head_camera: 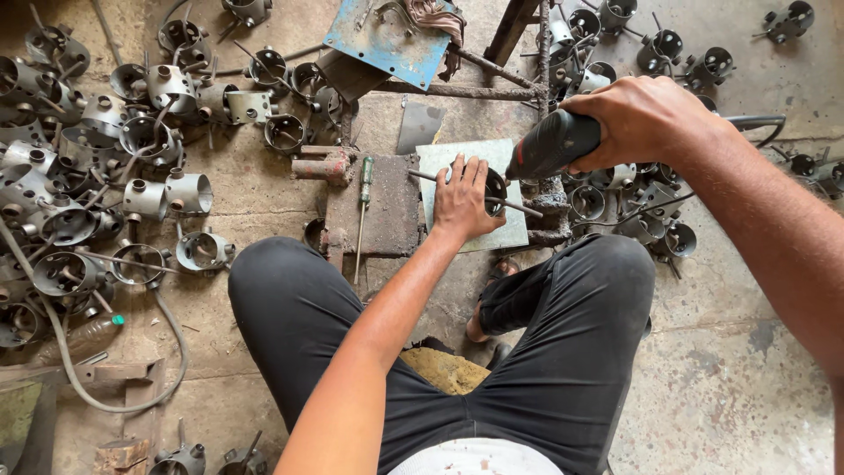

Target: The person sits on the floor and uses a handheld power drill to bore holes into small, cylindrical metal parts. They hold each part steady with their left hand while operating the drill with their right hand, then place the finished part into a pile on the floor.

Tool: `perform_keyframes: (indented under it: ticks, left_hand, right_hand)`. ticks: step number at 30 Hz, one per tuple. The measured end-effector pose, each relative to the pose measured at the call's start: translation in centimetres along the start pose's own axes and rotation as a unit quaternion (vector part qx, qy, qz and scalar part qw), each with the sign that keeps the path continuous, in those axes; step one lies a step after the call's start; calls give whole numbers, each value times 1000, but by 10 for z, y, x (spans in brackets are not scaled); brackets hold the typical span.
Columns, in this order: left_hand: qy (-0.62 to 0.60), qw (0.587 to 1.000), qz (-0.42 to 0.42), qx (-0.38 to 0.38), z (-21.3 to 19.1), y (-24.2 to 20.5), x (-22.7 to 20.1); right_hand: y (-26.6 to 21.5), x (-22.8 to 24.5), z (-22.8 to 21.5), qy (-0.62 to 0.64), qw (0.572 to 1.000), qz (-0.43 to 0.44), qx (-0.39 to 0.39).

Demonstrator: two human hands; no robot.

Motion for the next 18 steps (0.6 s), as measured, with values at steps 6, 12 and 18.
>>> perform_keyframes:
  ticks: [6, 12, 18]
  left_hand:
    - [18, 1000, 3, 19, 5, 0, 0]
    - [21, 1000, 2, 22, 8, 1, -1]
    - [22, 999, -8, 40, 7, 3, 2]
  right_hand:
    - [2, -7, 11, -15, 1000, 8, 11]
    - [1, -13, 13, 8, 1000, 2, -6]
    - [-11, -16, -14, 12, 999, -18, -46]
Point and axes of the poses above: each hand's wrist, its own y-axis towards the middle knuckle, its own z-axis out of the palm, x = y × z, the point moved 9 cm from there along y, towards the middle knuckle
